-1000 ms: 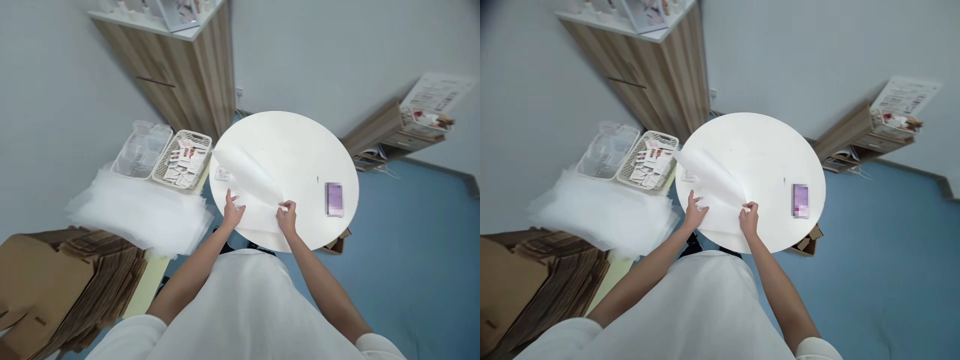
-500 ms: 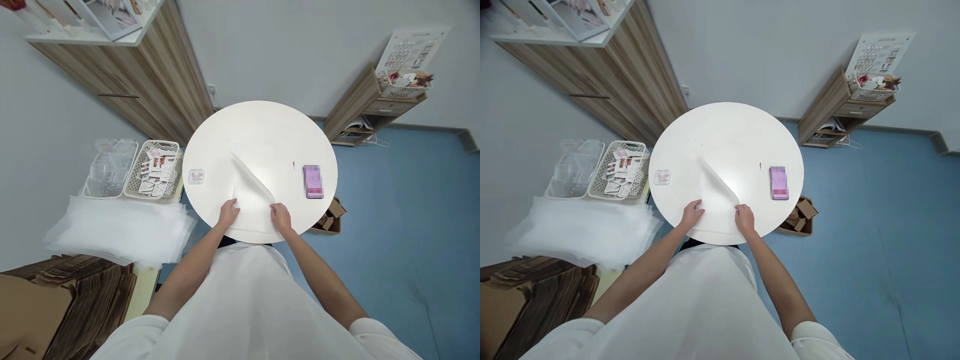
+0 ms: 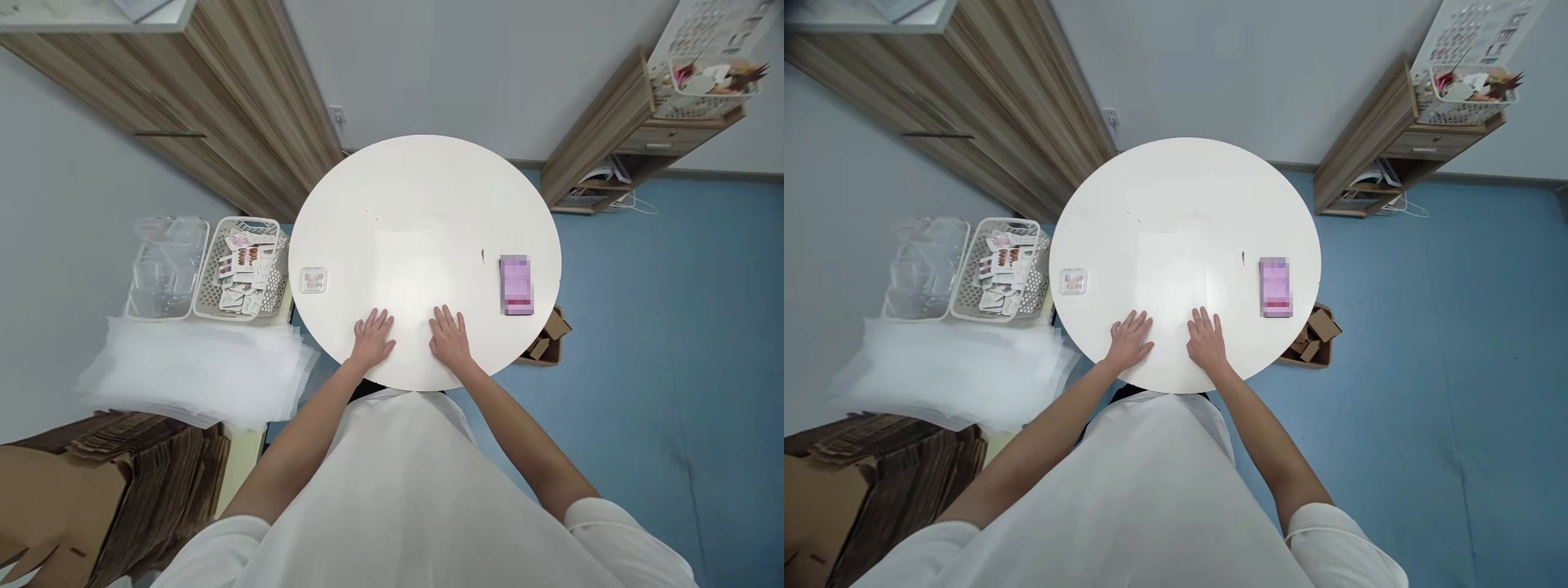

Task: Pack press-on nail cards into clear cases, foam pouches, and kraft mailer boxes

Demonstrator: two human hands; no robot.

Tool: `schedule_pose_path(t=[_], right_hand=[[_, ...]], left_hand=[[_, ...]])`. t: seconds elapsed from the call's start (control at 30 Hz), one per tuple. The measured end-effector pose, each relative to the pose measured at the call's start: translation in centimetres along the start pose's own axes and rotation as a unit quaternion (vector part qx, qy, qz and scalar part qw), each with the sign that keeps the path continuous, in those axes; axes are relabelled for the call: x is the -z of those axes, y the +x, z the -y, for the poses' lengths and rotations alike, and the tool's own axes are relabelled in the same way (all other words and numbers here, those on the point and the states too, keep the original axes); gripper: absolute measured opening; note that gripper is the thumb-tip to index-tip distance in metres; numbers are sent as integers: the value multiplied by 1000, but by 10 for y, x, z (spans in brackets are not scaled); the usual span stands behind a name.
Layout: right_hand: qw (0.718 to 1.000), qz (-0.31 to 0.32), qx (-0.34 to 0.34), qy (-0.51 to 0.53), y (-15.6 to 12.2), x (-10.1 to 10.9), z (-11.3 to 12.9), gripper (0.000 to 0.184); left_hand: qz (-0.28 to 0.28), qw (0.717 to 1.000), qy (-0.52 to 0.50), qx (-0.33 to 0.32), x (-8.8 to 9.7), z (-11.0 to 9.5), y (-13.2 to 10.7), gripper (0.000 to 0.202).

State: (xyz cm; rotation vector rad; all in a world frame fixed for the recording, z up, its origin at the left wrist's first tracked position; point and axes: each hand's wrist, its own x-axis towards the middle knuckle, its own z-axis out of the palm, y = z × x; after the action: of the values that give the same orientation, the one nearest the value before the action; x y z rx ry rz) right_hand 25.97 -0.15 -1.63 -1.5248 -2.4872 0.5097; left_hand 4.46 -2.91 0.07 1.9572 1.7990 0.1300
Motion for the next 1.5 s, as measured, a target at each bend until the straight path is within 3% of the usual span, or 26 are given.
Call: schedule_pose_path(t=[0.3, 0.47, 0.6, 0.73, 0.87, 1.0, 1.13, 1.27, 1.4, 1.5], right_hand=[[998, -5, -62, -9, 6, 2, 2, 36], [995, -36, -92, -17, 16, 6, 24, 41], [997, -39, -65, 17, 48, -3, 63, 44], [985, -21, -83, 148, 92, -21, 111, 43], [915, 30, -211, 343, 135, -38, 151, 41], [851, 71, -260, 450, 168, -52, 180, 45], [825, 80, -267, 492, 187, -62, 198, 50], [823, 80, -271, 493, 193, -64, 202, 49], [825, 86, -255, 498, 184, -53, 189, 51], [829, 60, -247, 499, 165, -40, 169, 51]], left_hand=[[10, 999, -35, -30, 1, 0, 15, 51], [-6, 997, -67, -44, 8, 11, 10, 49], [-61, 991, -115, 3, 21, 45, 3, 53], [-160, 969, -158, 102, 39, 98, 0, 57], [-260, 918, -254, 161, 57, 147, 8, 53], [-274, 855, -368, 241, 63, 174, 21, 51], [-243, 828, -431, 264, 58, 181, 30, 47], [-249, 811, -446, 286, 54, 181, 32, 44], [-264, 807, -465, 251, 54, 168, 28, 40], [-264, 813, -468, 224, 55, 144, 24, 37]])
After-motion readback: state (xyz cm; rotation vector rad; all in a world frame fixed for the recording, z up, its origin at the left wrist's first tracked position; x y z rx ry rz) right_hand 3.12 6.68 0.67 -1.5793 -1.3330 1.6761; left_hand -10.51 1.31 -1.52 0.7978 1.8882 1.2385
